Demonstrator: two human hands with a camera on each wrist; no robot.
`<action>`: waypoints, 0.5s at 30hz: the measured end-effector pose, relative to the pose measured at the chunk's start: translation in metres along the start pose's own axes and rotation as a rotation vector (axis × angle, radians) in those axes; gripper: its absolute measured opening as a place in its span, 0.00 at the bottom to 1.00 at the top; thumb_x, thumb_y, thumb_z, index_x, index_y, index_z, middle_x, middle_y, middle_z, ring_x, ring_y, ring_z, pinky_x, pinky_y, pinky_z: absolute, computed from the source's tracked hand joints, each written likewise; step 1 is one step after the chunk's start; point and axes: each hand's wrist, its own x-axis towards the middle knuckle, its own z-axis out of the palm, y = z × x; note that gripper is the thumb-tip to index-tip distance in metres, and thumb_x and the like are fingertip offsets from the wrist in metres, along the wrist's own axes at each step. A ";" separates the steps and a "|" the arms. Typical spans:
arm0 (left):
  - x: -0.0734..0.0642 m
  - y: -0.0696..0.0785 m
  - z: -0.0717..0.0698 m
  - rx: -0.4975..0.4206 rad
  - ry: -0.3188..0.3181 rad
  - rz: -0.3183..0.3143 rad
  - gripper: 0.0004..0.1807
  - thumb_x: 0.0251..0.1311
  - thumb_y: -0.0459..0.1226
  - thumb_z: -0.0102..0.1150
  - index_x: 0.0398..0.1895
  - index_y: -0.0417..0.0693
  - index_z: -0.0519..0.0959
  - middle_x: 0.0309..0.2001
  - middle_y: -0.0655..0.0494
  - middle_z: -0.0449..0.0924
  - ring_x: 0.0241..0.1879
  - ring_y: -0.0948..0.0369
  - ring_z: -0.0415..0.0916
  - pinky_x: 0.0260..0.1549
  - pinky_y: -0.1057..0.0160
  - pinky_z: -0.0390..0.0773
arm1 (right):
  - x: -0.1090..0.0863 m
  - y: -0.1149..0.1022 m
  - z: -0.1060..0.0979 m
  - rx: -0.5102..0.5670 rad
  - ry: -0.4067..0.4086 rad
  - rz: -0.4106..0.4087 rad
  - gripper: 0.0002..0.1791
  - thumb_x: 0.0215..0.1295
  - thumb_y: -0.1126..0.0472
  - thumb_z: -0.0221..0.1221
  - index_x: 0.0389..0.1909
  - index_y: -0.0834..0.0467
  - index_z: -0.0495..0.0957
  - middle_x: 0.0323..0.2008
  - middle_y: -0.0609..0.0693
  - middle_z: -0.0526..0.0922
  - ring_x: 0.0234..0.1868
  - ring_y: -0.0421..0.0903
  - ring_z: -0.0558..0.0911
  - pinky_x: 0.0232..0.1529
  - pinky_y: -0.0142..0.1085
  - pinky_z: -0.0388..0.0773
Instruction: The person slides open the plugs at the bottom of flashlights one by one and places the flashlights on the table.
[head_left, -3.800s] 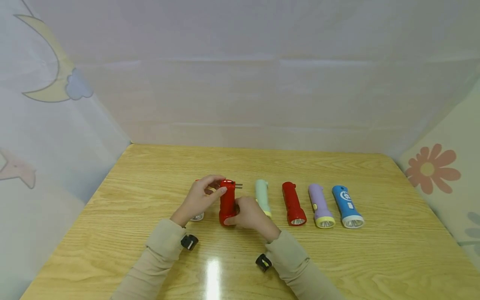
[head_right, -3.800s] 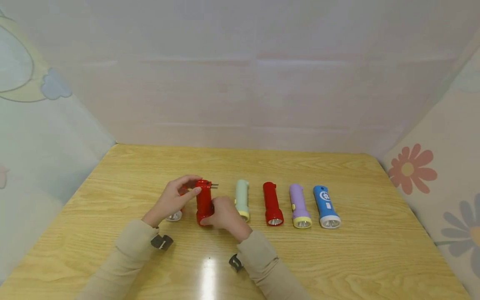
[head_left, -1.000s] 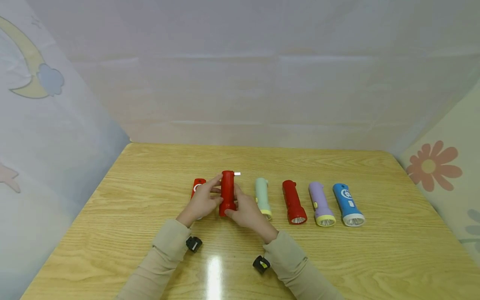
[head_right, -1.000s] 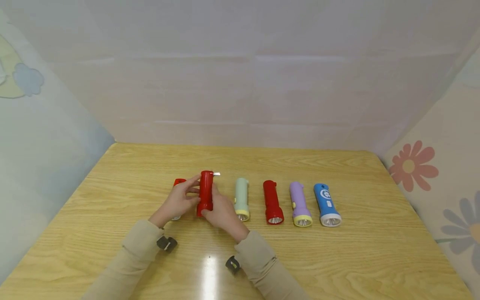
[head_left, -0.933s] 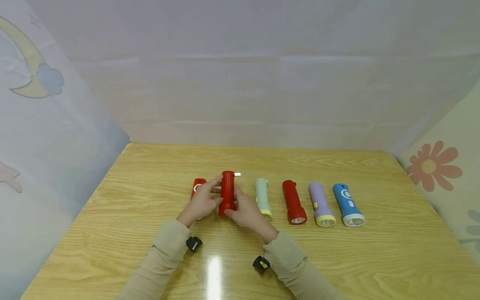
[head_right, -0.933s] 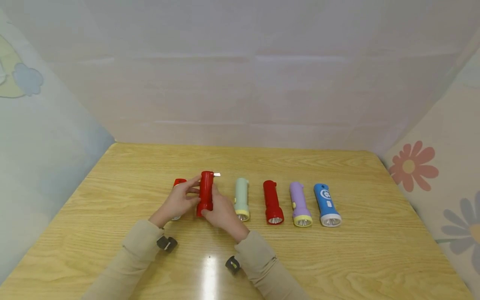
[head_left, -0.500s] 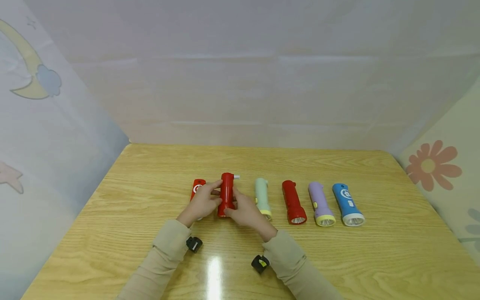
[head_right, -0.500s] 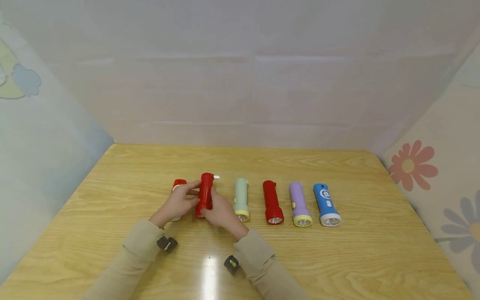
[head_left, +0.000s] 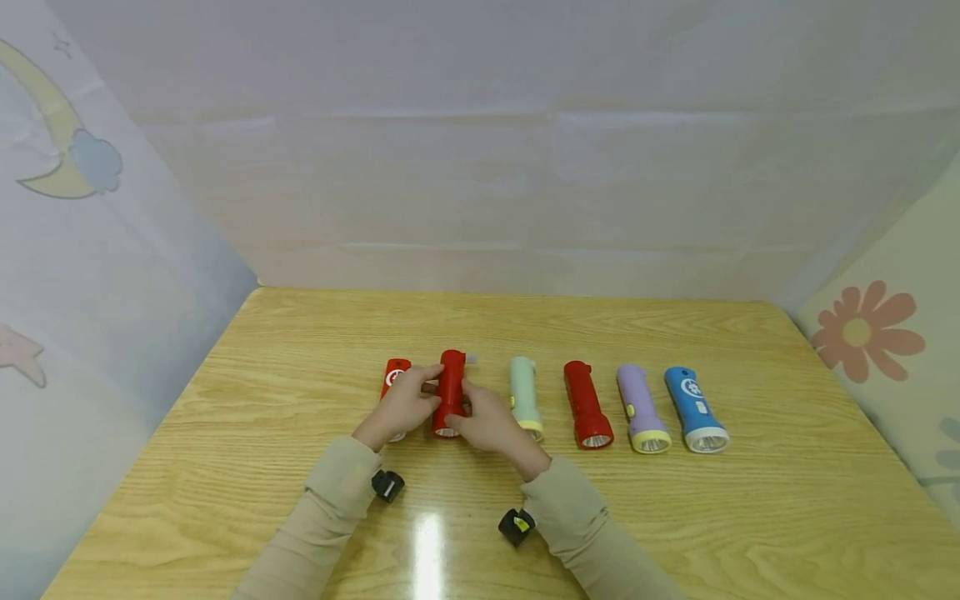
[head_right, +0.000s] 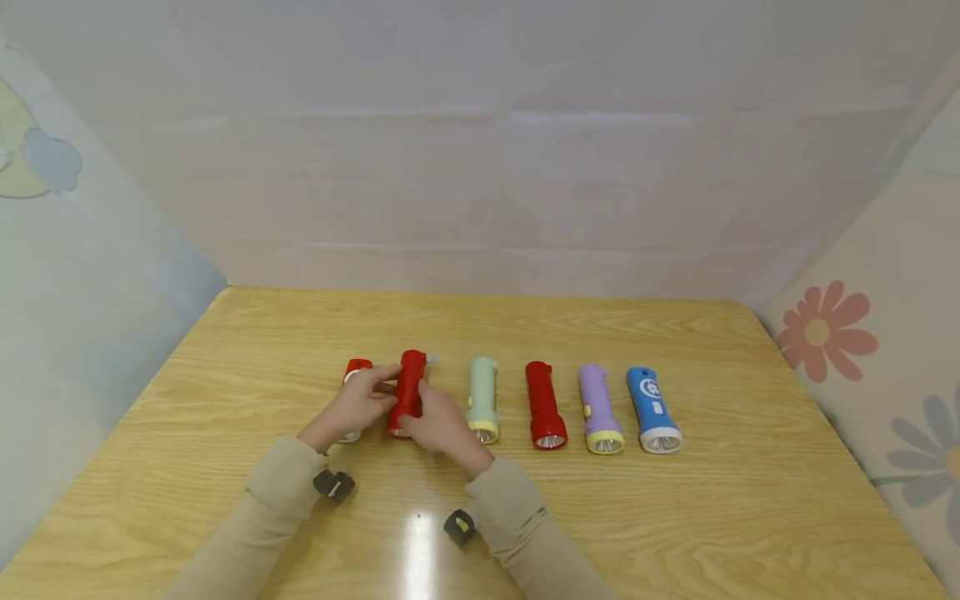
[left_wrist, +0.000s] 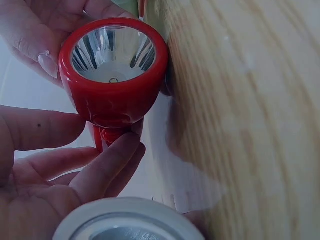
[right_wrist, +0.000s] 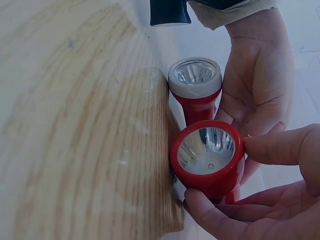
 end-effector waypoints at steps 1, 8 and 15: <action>0.000 0.000 0.000 0.005 -0.004 0.001 0.27 0.51 0.18 0.50 0.58 0.24 0.63 0.53 0.33 0.69 0.46 0.45 0.74 0.41 0.57 0.76 | 0.001 0.000 0.000 0.004 -0.002 -0.006 0.25 0.58 0.68 0.56 0.57 0.71 0.65 0.45 0.59 0.78 0.40 0.48 0.78 0.38 0.36 0.75; 0.000 0.000 -0.001 0.034 -0.027 -0.020 0.26 0.53 0.19 0.50 0.58 0.24 0.64 0.56 0.34 0.68 0.47 0.46 0.74 0.44 0.56 0.75 | 0.001 0.002 0.001 0.015 -0.016 -0.008 0.23 0.58 0.67 0.56 0.55 0.70 0.68 0.44 0.59 0.79 0.42 0.48 0.79 0.39 0.36 0.75; 0.000 0.001 -0.001 0.065 -0.027 -0.036 0.24 0.54 0.20 0.50 0.57 0.25 0.65 0.55 0.34 0.69 0.48 0.47 0.74 0.45 0.56 0.75 | 0.001 0.000 0.000 -0.028 -0.026 0.043 0.23 0.61 0.65 0.55 0.57 0.69 0.68 0.45 0.57 0.79 0.36 0.44 0.75 0.35 0.34 0.73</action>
